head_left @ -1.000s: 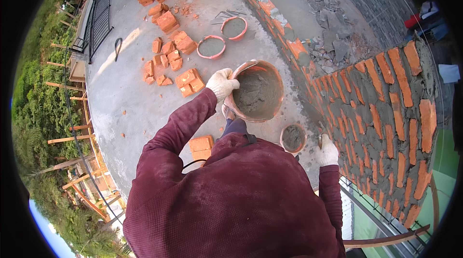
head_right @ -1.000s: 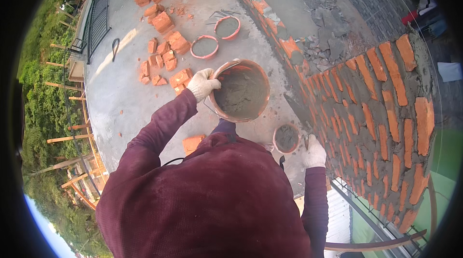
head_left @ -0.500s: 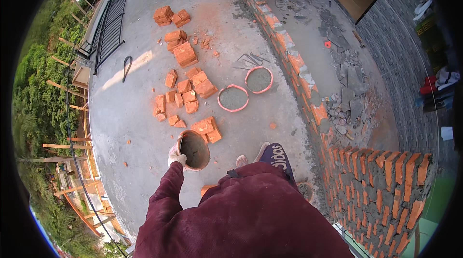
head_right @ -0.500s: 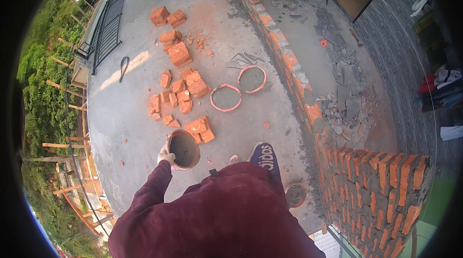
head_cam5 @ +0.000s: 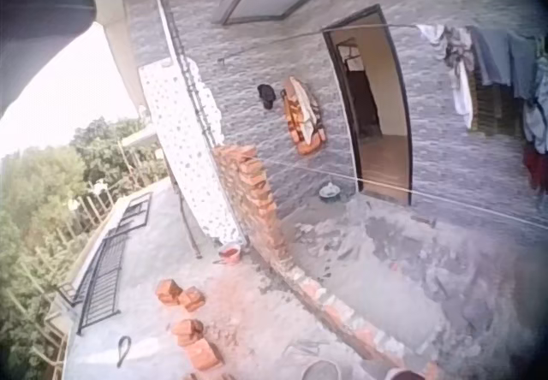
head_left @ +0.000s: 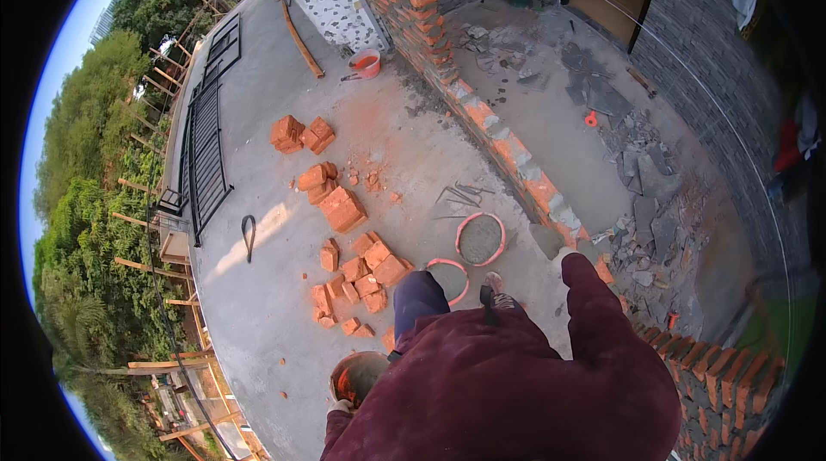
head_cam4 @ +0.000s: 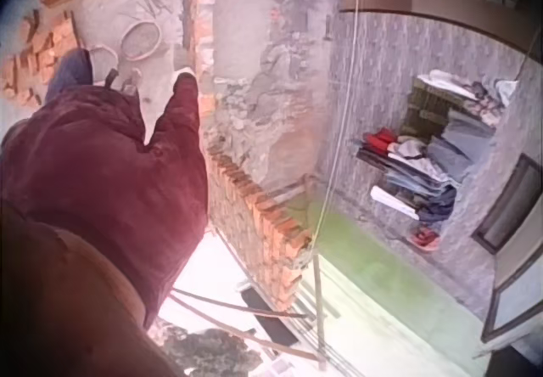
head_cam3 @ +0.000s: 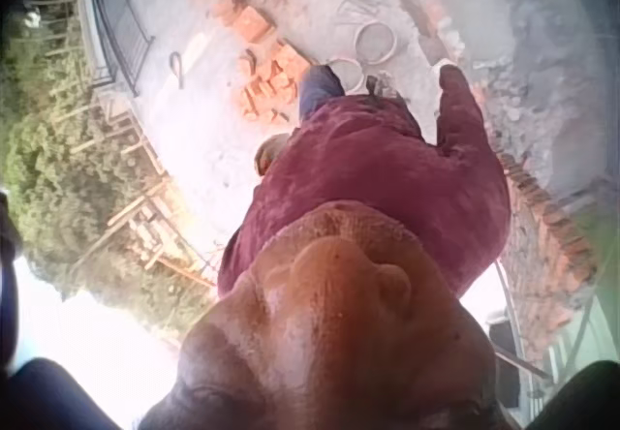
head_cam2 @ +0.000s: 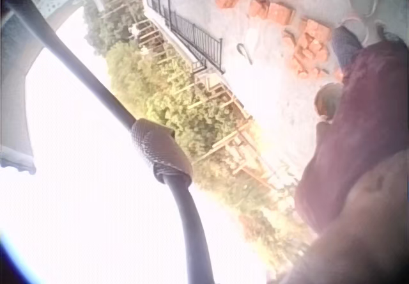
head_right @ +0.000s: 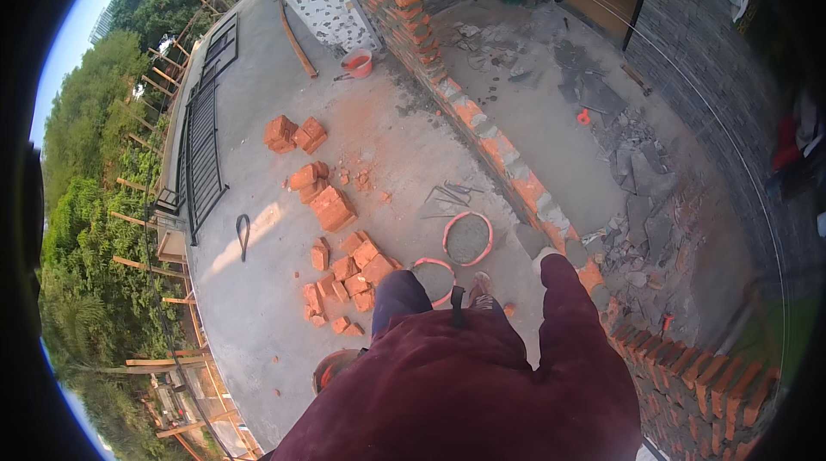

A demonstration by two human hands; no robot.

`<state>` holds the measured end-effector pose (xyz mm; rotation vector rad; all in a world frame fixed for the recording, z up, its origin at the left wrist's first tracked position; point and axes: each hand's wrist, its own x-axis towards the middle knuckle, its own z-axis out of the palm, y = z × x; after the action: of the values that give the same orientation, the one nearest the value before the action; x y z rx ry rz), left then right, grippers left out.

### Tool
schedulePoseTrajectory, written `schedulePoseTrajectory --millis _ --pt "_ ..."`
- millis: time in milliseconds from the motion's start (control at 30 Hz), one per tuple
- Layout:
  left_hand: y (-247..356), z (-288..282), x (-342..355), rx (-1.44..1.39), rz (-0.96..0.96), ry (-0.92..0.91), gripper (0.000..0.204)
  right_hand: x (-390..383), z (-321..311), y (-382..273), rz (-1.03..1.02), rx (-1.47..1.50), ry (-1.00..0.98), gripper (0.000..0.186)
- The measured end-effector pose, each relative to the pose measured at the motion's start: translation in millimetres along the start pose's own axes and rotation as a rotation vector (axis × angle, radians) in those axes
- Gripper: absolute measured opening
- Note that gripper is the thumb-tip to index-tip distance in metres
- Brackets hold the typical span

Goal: The person lays red bricks onto a partially built wall using a trowel to apply mortar. They repeatedly scoop mortar from a bucket, spread it on the bricks, and tap each brick into place along a guide string.

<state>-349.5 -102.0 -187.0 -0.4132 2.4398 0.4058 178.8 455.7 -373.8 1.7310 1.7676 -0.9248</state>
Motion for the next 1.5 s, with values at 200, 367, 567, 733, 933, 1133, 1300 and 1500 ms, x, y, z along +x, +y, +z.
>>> schedulePoseTrajectory --millis 200,367,567,733,933,1133,1300,1500 --pt "72.2 52.8 13.4 -0.055 -0.085 -0.091 0.042 16.1 -225.9 -151.0 -0.297 0.540 0.258 0.051" --pt "162.2 88.1 53.5 -0.101 -0.094 -0.140 0.043 30.9 -246.9 -222.4 -0.361 0.346 0.313 0.062" --pt "285.0 109.1 126.5 -0.164 -0.076 -0.159 0.044 122.8 -180.3 -242.3 -0.356 0.166 0.161 0.043" --pt "404.8 119.6 225.6 -0.265 -0.010 -0.221 0.045 231.6 -138.4 -218.3 -0.147 -0.057 0.078 0.053" --pt "562.2 114.3 295.7 -0.411 0.126 -0.249 0.047 240.6 -264.1 -307.1 0.208 0.166 -0.092 0.036" --pt "783.8 107.8 303.7 -0.490 0.393 -0.167 0.025 211.8 -321.0 -421.1 0.230 0.585 -0.129 0.041" --pt "891.6 103.4 361.6 -0.673 0.458 -0.135 0.017 277.0 -364.5 -502.1 0.076 0.149 -0.257 0.056" --pt "1035.9 104.4 379.4 -0.773 0.520 -0.180 0.012 438.3 -406.2 -553.7 0.065 -0.020 -0.310 0.054"
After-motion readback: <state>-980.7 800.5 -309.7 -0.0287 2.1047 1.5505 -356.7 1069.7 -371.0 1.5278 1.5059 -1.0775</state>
